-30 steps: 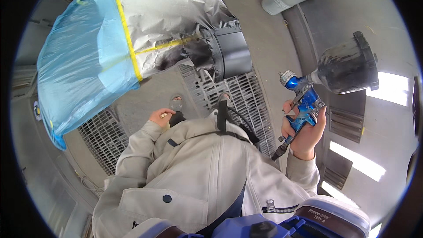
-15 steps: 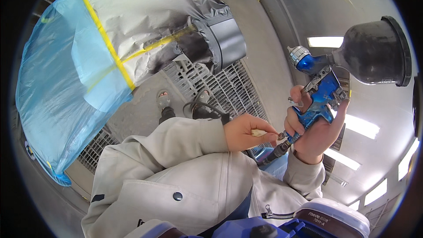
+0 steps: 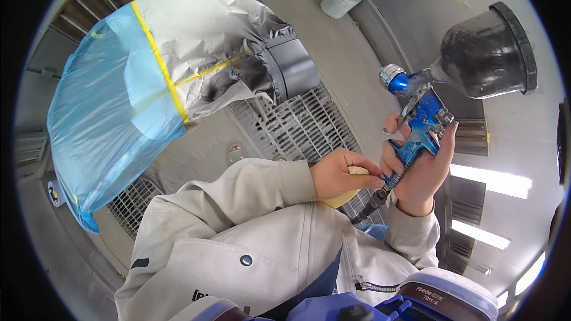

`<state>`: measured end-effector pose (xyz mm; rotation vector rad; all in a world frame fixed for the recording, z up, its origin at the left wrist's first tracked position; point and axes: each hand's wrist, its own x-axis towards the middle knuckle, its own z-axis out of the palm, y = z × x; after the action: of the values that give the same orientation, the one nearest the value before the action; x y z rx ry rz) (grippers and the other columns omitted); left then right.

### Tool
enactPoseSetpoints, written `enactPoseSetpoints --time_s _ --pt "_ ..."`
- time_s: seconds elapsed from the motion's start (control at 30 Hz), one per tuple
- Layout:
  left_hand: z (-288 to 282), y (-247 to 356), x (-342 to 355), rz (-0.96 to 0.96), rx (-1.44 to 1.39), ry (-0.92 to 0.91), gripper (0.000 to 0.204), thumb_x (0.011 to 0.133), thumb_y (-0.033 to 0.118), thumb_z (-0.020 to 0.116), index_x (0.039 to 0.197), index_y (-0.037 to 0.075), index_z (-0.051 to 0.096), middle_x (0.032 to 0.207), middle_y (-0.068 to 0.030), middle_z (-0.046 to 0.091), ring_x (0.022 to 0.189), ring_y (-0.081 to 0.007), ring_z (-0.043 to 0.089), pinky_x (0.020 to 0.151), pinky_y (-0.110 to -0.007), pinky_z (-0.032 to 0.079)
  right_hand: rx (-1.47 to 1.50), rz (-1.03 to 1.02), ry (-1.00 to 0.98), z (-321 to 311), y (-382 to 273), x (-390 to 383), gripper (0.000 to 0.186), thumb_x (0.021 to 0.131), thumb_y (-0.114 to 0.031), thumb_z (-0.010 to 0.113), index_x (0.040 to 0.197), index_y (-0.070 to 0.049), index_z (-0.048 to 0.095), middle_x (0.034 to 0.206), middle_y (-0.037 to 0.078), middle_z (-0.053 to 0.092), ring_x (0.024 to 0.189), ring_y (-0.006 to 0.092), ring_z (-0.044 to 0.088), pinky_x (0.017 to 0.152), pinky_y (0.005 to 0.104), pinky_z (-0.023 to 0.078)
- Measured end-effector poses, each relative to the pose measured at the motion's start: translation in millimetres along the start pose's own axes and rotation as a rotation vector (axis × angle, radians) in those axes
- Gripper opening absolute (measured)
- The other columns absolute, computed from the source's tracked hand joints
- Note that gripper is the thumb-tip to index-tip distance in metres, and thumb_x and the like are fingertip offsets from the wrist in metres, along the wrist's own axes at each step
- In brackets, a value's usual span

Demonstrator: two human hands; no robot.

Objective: The person wipes a car part with a cloth, then uses a spray gun to apply paint to the part. They continue wiping and spraying different sections of the part.

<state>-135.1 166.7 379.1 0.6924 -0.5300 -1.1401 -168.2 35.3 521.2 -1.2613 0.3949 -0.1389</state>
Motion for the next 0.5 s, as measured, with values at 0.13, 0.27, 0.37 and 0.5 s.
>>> enactPoseSetpoints --time_s 0.13,0.27,0.37,0.5 --pt "29 -9 17 0.013 -0.025 0.051 0.024 0.102 0.012 0.076 0.121 -0.002 0.076 0.111 -0.0072 0.08 0.105 -0.0122 0.072 0.096 -0.028 0.056 0.09 -0.033 -0.019 -33 -10 -10 0.068 0.11 -0.068 0.029 0.103 -0.004 0.049 0.107 0.017 0.061 0.048 0.0139 0.041 0.044 0.029 0.035" --pt "51 -24 34 0.028 0.073 0.123 0.023 0.102 0.01 0.075 0.121 -0.003 0.075 0.111 -0.0077 0.08 0.107 -0.0132 0.072 0.098 -0.029 0.057 0.138 -0.066 -0.063 -66 -16 -16 0.066 0.111 -0.065 0.034 0.107 -0.001 0.051 0.102 0.018 0.064 0.048 0.014 0.044 0.044 0.0283 0.037" --pt "61 -40 45 0.073 0.136 0.185 0.022 0.102 0.008 0.074 0.121 -0.002 0.075 0.115 -0.0086 0.079 0.109 -0.015 0.073 0.099 -0.029 0.056 0.13 -0.06 -0.119 -86 -17 -14 0.069 0.11 -0.067 0.034 0.107 -0.001 0.052 0.102 0.017 0.064 0.048 0.0138 0.044 0.044 0.0292 0.038" --pt "63 -72 49 0.109 0.255 0.118 0.033 0.093 0.014 0.084 0.121 -0.001 0.075 0.116 -0.0095 0.078 0.107 -0.0148 0.072 0.098 -0.031 0.056 0.075 -0.03 -0.167 -102 -30 -8 0.07 0.108 -0.071 0.033 0.098 -0.004 0.052 0.107 0.016 0.065 0.049 0.0144 0.042 0.046 0.0311 0.037"
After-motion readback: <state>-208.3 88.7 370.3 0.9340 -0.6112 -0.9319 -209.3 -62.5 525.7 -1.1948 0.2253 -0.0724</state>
